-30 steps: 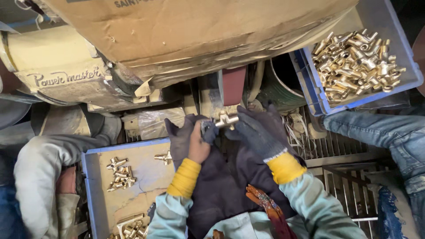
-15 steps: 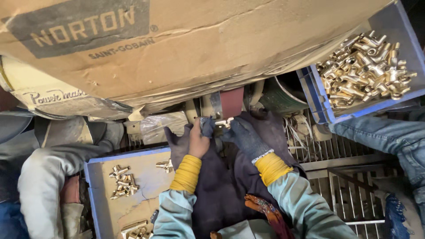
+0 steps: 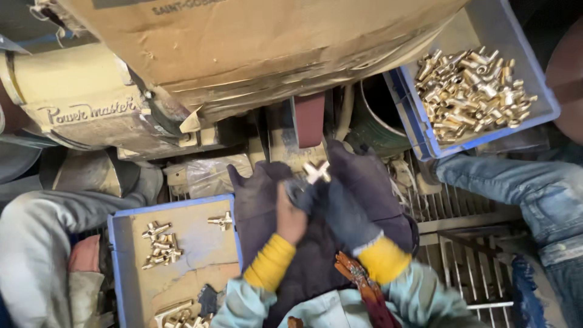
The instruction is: The person repeatedly picks up small brass-colored metal fittings from a blue bin and grinds them against a belt sander. They hold each piece with gloved hands, rotating it to smooth different surfaces, and then place the finished items into a second bin. The process is continuous and repetitive throughout the clip.
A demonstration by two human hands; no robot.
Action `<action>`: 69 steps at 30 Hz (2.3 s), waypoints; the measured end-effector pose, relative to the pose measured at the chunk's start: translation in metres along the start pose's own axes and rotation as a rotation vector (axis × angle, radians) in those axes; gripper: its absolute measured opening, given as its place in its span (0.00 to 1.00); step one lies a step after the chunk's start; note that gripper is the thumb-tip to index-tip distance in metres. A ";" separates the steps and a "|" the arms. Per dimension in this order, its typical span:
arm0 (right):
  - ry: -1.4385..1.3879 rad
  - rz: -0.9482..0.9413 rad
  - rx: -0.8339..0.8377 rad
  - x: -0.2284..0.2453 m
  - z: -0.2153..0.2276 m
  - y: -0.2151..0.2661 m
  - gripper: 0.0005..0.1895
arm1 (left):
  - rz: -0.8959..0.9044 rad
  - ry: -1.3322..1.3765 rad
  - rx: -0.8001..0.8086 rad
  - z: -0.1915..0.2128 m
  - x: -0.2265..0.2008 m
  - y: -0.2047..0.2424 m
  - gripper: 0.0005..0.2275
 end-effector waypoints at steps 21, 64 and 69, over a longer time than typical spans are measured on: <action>0.600 0.331 0.089 0.058 0.056 -0.028 0.22 | 0.628 0.742 0.315 -0.017 0.083 -0.061 0.10; 0.573 0.276 -0.050 0.045 0.053 -0.048 0.19 | 0.665 1.052 0.224 -0.039 0.091 -0.079 0.07; 0.778 0.375 -0.060 0.019 0.076 -0.081 0.17 | 0.844 1.118 0.071 -0.057 0.133 -0.091 0.06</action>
Point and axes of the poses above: each hand's wrist, its own y-axis away from the middle knuckle, its own z-axis out of the back of the hand, x = y × z, the point moved 2 cm from there along -y, towards the middle knuckle, and after that the axes turned 10 degrees about x, right-handed, at the moved point
